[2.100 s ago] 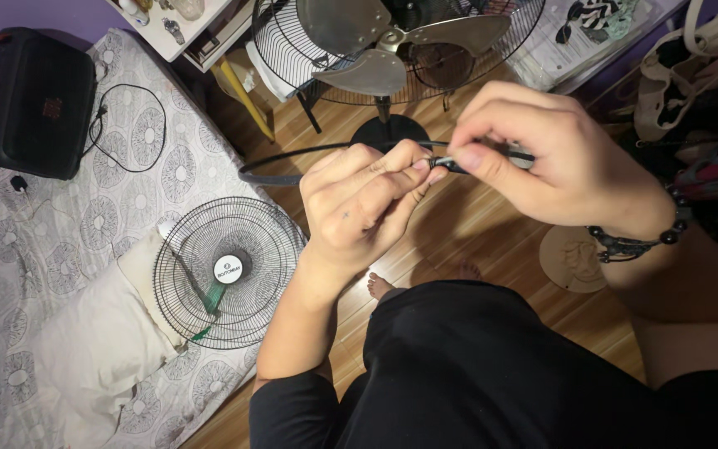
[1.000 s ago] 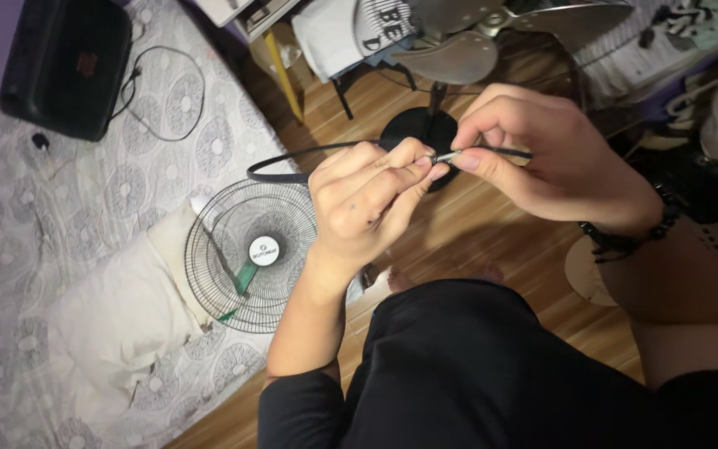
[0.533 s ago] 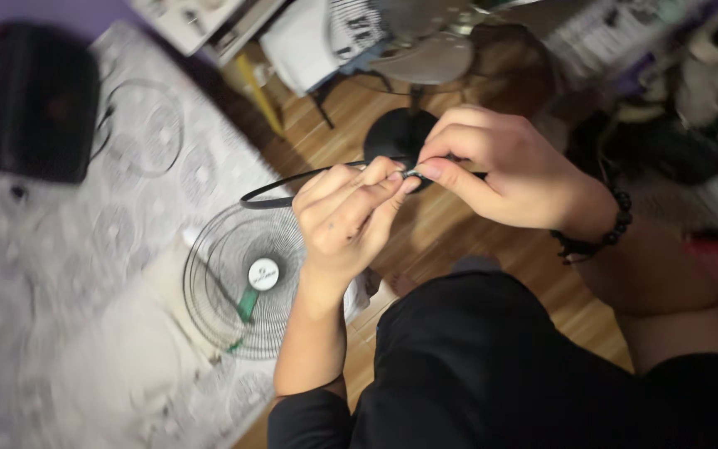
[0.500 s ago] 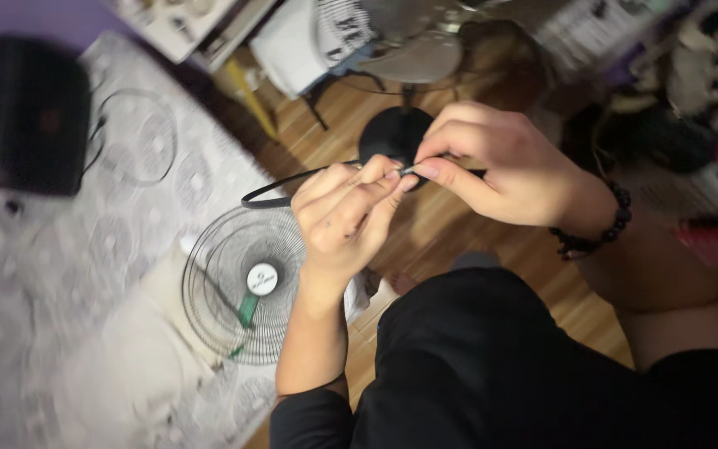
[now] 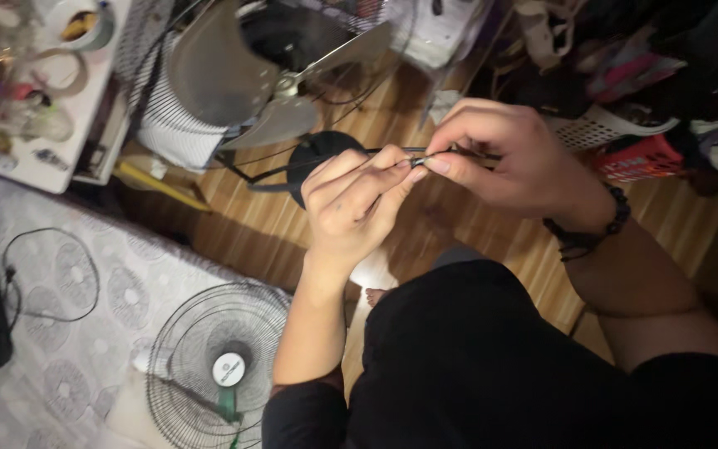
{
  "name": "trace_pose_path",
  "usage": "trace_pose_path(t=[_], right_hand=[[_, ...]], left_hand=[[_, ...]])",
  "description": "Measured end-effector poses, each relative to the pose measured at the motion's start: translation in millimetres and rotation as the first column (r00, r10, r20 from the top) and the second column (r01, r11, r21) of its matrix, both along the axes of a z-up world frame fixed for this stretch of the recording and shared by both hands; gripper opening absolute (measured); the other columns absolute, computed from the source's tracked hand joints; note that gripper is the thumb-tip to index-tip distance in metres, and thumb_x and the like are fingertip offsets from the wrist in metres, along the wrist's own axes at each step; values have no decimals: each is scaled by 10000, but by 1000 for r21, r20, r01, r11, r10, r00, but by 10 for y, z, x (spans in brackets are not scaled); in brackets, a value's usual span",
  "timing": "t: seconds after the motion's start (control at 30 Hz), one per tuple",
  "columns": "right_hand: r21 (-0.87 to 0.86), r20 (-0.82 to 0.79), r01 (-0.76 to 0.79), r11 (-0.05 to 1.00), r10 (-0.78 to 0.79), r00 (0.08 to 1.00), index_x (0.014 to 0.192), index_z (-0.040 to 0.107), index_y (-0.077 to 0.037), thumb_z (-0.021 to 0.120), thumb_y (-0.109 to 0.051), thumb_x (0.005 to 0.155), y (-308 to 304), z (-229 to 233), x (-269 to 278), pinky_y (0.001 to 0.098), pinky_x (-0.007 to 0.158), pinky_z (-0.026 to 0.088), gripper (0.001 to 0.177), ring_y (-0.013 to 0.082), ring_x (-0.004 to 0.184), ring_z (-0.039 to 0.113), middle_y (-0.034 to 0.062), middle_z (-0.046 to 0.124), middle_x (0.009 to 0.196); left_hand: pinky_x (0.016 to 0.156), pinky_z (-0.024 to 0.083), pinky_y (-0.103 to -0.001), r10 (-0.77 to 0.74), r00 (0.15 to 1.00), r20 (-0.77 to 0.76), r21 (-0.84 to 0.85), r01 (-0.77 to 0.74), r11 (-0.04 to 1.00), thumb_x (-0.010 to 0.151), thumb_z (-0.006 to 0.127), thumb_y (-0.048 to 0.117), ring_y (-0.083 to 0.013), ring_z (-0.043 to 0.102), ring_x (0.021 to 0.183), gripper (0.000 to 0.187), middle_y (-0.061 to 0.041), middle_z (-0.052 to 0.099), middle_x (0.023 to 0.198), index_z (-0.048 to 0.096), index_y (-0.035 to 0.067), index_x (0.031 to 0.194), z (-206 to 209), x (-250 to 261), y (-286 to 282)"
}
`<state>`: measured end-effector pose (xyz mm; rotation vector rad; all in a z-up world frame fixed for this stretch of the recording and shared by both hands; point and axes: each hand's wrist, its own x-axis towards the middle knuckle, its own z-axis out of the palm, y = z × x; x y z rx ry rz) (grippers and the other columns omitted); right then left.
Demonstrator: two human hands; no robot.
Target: The person assembles a standing fan by attaching the front grill to the fan head. They secure the grill using a black zip tie, wrapping it around the grill and tightening it by hand. The person then adjusts the fan's position and checks the assembly.
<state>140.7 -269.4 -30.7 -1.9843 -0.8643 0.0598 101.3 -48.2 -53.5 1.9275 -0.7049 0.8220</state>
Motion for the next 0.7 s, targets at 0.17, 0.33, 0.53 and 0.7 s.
trace_pose_path(t=[0.17,0.33,0.53,0.7], right_hand=[[49,-69,17,999,-14,998,1030,691,-22,681,-125,1000,-492,-75,340,248,660,437,107,97,739,530,23,608,905],[13,-128,17,1000,-15,992,1088,680,6,630,-78,1029,-819,-206,783,245,685,462,114,96,762,590,32,663,926],[61,-17,-127,990,128,992,1076,657,23,673,-49,1045,-791,-321,1284,245,750,483,80,105,820,607,61,670,963],[132,-175,-282,950,303,937,1125,643,24,701,-31,1001,-662,-248,1503,219,804,505,148,91,891,634,37,685,1019]], left_hand=[[633,493,-305,-46,999,-16,2,46,999,853,883,71,-171,645,718,177,-39,744,938,738,54,954,-76,429,-461],[616,485,-321,44,999,-6,52,-44,998,853,882,99,-184,619,684,176,-41,755,961,742,47,945,-136,756,-792],[622,497,-326,231,973,14,96,-231,968,840,882,97,-179,627,712,193,-36,759,1002,733,47,951,-89,879,-863],[668,519,-323,407,913,-1,95,-406,909,852,881,109,-172,635,750,199,-31,758,1029,723,60,963,-95,774,-897]])
